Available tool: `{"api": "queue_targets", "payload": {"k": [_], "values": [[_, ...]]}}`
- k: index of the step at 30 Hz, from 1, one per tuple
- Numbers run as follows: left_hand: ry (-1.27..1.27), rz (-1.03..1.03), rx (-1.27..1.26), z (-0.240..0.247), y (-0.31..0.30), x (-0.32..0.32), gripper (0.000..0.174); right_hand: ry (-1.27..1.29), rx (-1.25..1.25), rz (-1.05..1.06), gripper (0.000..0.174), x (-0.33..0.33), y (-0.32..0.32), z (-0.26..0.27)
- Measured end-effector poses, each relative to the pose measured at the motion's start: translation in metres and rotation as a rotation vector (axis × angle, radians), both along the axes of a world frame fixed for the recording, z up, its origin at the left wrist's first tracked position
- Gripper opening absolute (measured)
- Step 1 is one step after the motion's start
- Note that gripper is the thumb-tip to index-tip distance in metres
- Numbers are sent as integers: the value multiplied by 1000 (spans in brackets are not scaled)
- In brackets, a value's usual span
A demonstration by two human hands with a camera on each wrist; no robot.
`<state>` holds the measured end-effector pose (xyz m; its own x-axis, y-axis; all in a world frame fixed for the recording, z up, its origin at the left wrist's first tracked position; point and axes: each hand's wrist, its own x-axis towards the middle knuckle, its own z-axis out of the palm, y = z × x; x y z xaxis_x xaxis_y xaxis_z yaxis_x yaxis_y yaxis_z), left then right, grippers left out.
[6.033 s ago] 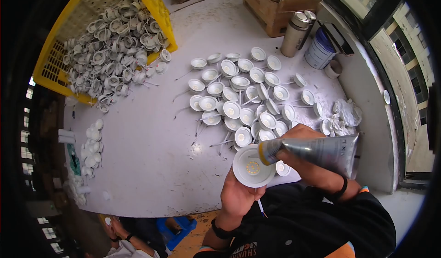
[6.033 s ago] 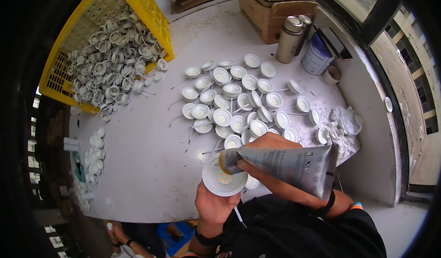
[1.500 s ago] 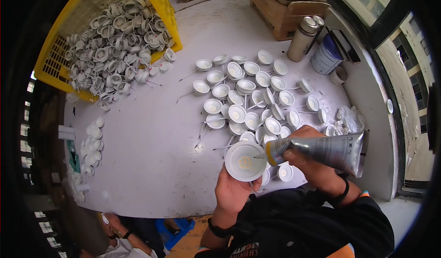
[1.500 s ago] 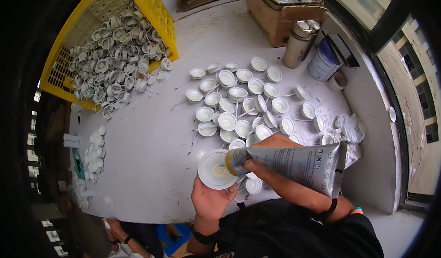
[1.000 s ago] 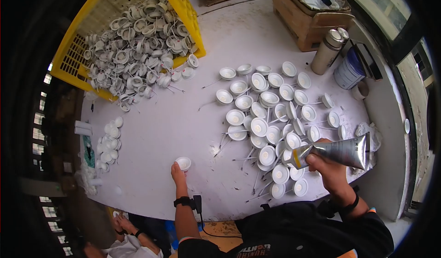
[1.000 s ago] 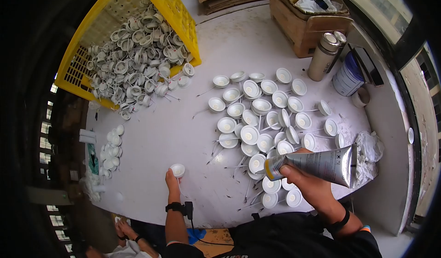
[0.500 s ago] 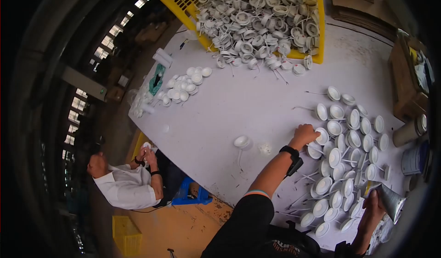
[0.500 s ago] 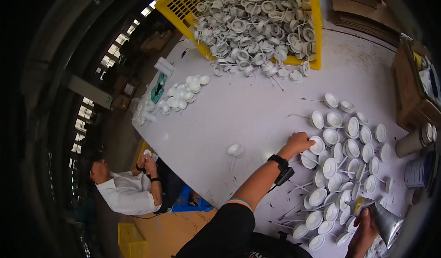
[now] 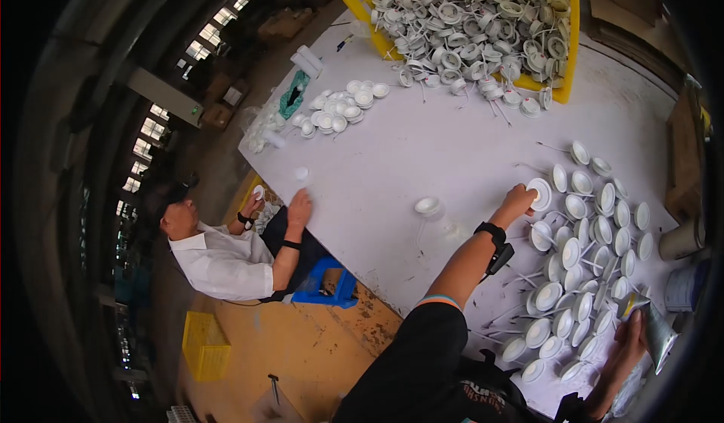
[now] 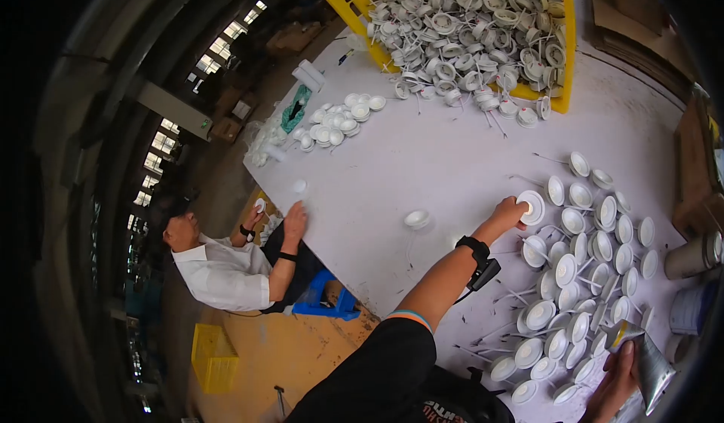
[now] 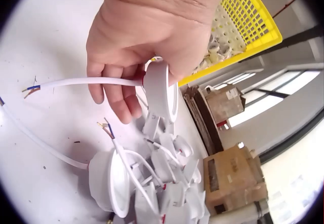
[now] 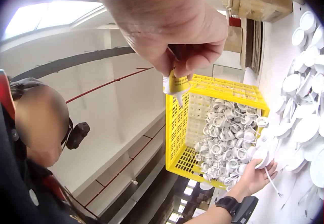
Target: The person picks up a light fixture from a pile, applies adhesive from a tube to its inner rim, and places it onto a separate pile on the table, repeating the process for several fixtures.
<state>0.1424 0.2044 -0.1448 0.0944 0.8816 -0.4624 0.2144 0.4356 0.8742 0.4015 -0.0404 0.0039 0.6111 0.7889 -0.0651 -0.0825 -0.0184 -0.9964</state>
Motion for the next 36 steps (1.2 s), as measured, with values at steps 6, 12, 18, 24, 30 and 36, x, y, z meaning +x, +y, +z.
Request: {"api": "queue_targets", "payload": {"k": [6,12,18,24,30,36], "values": [[-387,100,36,69,-42,-26,36,46,-14,21,13,4,-19,14],[-1124,-57,-258,150,-127,-15,50,58,29,1,18,-10,-46,34],[-1111,-142,-458,188,-210,18,57,-95,8,223,23,-44,-43,87],[-1108,-200,-504,177,-242,28,49,-612,139,351,14,-50,-38,106],[-1222,-264,-495,184,-248,32,46,-785,-202,740,7,-49,-28,135],[-1244,-299,-528,188,-247,32,46,-877,-16,569,7,-57,-30,131]]}}
